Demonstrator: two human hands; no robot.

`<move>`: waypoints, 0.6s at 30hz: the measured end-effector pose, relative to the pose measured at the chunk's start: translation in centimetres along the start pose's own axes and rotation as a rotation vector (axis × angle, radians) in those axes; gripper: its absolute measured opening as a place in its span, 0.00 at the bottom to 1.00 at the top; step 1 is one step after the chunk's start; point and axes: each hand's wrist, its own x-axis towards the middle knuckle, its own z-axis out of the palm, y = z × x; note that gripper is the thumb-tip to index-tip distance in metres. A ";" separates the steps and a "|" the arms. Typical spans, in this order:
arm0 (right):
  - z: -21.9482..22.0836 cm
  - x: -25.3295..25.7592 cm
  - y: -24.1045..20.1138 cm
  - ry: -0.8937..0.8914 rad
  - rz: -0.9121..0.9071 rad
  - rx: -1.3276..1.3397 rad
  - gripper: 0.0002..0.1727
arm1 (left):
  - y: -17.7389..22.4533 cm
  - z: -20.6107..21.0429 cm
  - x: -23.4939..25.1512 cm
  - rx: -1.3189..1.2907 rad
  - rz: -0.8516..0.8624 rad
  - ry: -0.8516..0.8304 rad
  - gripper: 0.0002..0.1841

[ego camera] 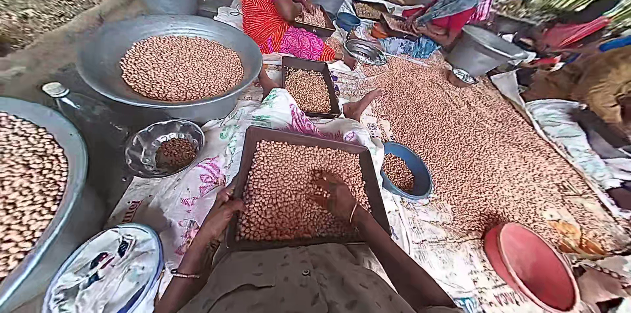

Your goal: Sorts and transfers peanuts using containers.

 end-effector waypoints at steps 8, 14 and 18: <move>3.0 2.6 -7.3 0.328 -0.423 -0.091 0.34 | 4.7 3.2 -0.5 0.224 0.174 -0.217 0.44; 0.8 5.4 -3.4 0.394 -0.127 -0.086 0.19 | 2.6 1.3 -1.6 0.142 0.154 -0.171 0.44; 0.2 -0.5 -4.5 -0.040 -0.174 0.194 0.32 | 0.2 0.3 -1.8 0.016 -0.024 -0.012 0.43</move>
